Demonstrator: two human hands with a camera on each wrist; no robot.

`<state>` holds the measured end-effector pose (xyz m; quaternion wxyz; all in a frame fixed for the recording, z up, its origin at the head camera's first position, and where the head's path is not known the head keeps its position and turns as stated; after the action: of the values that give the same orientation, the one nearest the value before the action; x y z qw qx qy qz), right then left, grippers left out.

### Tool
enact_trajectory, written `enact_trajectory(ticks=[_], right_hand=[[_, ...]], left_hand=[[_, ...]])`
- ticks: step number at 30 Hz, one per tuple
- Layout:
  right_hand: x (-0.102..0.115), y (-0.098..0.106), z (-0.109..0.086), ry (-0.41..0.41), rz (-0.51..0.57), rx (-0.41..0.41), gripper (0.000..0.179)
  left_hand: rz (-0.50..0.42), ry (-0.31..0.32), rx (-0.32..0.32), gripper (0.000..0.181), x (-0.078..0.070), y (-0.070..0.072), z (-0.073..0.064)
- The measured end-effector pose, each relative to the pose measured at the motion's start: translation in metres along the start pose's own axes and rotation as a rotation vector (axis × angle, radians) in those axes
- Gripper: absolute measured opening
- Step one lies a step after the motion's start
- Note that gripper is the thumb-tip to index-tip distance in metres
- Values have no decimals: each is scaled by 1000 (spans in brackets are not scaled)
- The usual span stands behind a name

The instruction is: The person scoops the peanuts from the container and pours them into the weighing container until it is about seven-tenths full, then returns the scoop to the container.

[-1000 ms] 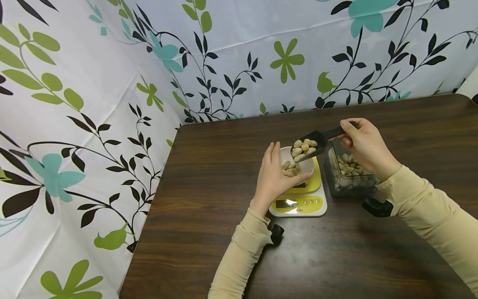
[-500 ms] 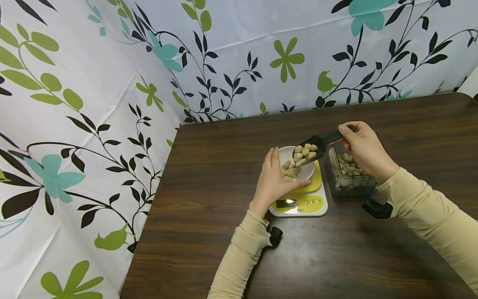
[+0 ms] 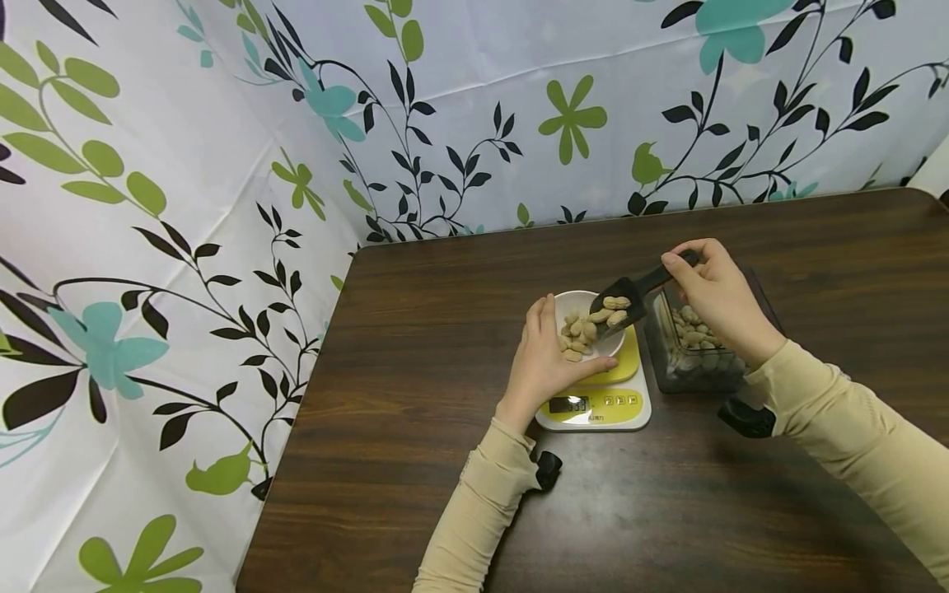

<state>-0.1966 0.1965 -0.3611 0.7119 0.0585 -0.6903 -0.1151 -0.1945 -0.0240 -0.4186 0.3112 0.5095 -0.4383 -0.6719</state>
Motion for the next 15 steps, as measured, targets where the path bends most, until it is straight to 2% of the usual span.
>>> enact_trajectory(ticks=[7,15], right_hand=[[5,-1,-2,91,45,-32,33],[8,0,-4,96,47,-47,30]], left_hand=[[-23,2,-4,122,0,-1,-1],[3,5,-4,122,0,0,0]])
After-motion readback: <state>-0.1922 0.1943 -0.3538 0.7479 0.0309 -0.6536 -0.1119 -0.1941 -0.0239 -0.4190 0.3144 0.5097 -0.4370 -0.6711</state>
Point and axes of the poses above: each hand's wrist, its own z-axis towards the middle knuckle, its own y-axis out of the back of the hand, x = y × z, the point moved 3 cm from there along z, towards the middle knuckle, and after that the axes turned 13 degrees about z, right-handed, at the moved point
